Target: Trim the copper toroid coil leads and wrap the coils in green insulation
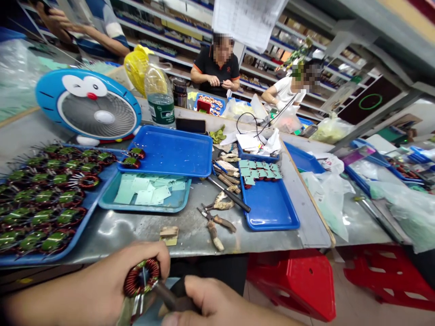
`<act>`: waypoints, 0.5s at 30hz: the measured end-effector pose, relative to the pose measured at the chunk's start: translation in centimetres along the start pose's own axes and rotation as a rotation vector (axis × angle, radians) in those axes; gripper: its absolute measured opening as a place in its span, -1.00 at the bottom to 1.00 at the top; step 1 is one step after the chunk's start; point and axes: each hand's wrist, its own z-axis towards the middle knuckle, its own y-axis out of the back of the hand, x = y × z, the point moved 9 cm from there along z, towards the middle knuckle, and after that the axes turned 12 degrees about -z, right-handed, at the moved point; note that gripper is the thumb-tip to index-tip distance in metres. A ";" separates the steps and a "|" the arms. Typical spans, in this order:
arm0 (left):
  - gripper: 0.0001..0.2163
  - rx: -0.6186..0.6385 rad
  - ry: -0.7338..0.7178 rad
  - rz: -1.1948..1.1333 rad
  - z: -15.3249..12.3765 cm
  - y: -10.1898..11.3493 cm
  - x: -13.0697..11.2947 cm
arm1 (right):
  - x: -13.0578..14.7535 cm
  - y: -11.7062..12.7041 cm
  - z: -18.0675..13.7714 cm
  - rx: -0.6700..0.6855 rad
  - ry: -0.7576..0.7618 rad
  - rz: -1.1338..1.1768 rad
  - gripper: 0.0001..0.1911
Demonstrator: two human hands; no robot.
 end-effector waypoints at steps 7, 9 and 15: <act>-0.61 0.026 0.040 0.425 0.1 -0.3 0.7 | -0.4 -0.9 0.5 -0.013 -0.014 -0.001 -0.45; -0.65 0.039 0.037 0.386 0.0 -0.3 1.4 | -0.8 -1.4 1.0 -0.014 0.035 0.083 -0.47; -0.77 0.032 0.101 0.055 0.6 -0.2 3.7 | -4.5 -2.3 1.0 -0.083 -0.088 0.221 -0.40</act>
